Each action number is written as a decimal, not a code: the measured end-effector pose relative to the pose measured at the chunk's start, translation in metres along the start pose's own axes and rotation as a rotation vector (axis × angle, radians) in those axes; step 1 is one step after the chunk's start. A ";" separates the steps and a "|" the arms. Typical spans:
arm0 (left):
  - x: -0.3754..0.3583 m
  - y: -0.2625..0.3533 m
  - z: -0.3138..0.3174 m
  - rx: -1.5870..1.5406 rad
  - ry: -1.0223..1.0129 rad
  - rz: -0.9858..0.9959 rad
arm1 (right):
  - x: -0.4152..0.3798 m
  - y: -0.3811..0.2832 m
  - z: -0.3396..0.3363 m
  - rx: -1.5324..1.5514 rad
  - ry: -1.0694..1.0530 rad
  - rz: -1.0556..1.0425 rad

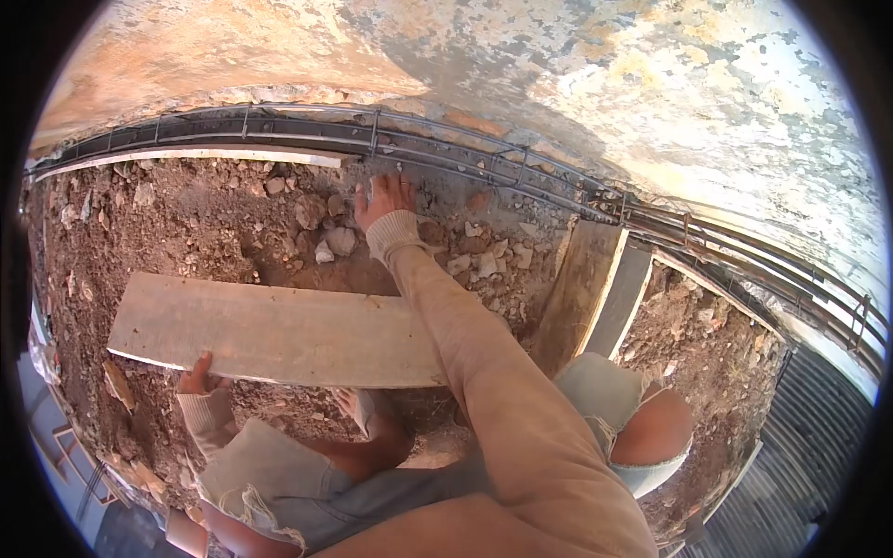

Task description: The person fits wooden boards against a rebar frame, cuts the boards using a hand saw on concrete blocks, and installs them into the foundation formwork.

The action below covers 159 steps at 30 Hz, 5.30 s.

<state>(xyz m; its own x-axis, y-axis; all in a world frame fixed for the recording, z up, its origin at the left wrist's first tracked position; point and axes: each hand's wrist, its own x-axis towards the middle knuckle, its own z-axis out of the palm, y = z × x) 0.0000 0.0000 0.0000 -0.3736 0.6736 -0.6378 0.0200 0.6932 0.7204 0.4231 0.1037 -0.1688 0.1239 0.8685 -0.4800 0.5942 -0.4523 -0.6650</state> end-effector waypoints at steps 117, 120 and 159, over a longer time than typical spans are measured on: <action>0.096 0.102 0.232 0.952 0.383 1.048 | -0.102 0.002 -0.152 -0.490 0.178 -0.084; 0.086 0.101 0.252 1.201 0.081 1.410 | -0.096 0.006 -0.149 -0.464 0.147 -0.058; 0.102 0.098 0.273 1.064 0.022 1.582 | 0.005 -0.036 -0.124 0.092 0.150 -0.235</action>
<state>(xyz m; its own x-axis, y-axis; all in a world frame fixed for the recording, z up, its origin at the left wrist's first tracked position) 0.2168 0.2065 -0.0694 0.5454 0.7609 0.3515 0.7832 -0.6120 0.1098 0.5013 0.1497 -0.0765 0.1112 0.9689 -0.2212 0.5471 -0.2455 -0.8003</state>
